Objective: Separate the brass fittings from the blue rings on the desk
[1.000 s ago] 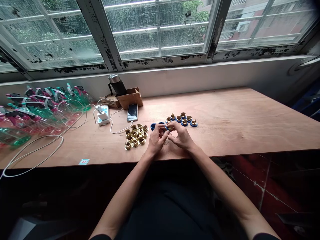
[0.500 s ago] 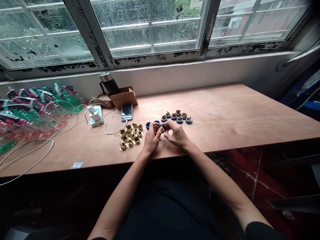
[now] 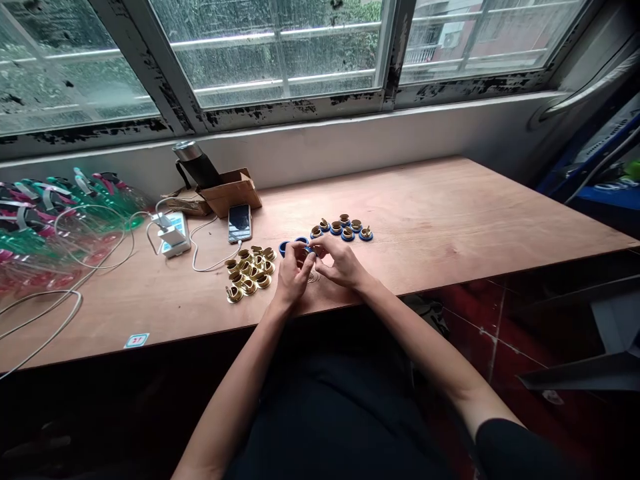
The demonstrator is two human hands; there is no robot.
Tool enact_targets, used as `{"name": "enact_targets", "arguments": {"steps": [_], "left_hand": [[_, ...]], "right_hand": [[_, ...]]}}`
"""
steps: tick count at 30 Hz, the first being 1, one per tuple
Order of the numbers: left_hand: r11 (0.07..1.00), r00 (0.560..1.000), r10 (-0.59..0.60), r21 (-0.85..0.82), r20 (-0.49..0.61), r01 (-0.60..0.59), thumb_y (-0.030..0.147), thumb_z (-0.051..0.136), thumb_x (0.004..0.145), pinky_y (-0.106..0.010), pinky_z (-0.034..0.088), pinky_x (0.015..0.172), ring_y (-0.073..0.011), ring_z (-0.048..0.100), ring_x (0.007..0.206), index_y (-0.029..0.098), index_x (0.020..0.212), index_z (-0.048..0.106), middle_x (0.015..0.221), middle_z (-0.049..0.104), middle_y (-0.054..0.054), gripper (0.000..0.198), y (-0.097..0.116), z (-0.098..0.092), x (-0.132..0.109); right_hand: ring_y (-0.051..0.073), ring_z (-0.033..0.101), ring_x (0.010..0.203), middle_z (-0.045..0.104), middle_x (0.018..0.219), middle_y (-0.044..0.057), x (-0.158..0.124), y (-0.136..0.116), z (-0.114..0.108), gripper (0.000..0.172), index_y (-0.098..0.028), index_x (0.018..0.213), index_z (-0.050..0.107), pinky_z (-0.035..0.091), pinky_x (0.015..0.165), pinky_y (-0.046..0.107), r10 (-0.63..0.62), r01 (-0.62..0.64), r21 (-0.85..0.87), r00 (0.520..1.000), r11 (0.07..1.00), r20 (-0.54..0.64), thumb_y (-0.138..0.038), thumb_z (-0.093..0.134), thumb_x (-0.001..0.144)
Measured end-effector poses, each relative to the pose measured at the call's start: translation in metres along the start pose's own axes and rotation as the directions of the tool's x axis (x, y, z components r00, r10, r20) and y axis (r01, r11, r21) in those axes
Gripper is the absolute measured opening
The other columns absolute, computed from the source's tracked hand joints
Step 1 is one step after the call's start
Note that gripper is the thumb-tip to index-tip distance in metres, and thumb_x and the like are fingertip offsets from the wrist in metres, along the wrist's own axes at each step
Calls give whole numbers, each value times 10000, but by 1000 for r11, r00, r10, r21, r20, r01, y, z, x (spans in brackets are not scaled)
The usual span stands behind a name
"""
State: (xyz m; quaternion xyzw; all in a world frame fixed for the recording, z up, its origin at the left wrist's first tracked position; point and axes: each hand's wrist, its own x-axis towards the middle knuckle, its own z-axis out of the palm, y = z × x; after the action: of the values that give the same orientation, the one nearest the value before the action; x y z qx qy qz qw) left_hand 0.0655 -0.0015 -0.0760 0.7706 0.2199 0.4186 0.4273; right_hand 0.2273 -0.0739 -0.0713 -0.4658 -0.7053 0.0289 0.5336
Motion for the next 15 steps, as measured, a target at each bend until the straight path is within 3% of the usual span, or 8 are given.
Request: {"name": "enact_targets", "arguments": {"steps": [6, 10, 15], "left_hand": [[999, 999, 47, 9, 26, -47, 454, 619, 1001, -258, 500, 644, -156, 660, 720, 215, 1215, 538, 895, 675, -23, 331, 4, -2, 0], [993, 997, 66, 93, 39, -69, 440, 588, 1018, -285, 512, 673, -174, 673, 740, 211, 1231, 541, 907, 690, -37, 316, 1, -2, 0], [972, 995, 92, 213, 28, -96, 434, 554, 1029, -317, 523, 721, -198, 684, 787, 203, 1205, 537, 915, 691, -47, 291, -5, 0, 1]], "right_hand": [[190, 636, 850, 672, 1009, 36, 0, -2, -3, 428, -240, 1329, 585, 566, 795, 338, 21, -22, 29, 999, 999, 28, -187, 635, 908], [179, 612, 802, 650, 907, 13, -1, -5, -4, 385, -237, 1314, 620, 545, 780, 320, 31, -31, -29, 999, 999, 21, -198, 625, 931], [187, 629, 825, 689, 974, 49, 0, -5, -2, 351, -203, 1278, 650, 530, 788, 320, -12, 12, -99, 1000, 995, 7, -145, 580, 939]]}}
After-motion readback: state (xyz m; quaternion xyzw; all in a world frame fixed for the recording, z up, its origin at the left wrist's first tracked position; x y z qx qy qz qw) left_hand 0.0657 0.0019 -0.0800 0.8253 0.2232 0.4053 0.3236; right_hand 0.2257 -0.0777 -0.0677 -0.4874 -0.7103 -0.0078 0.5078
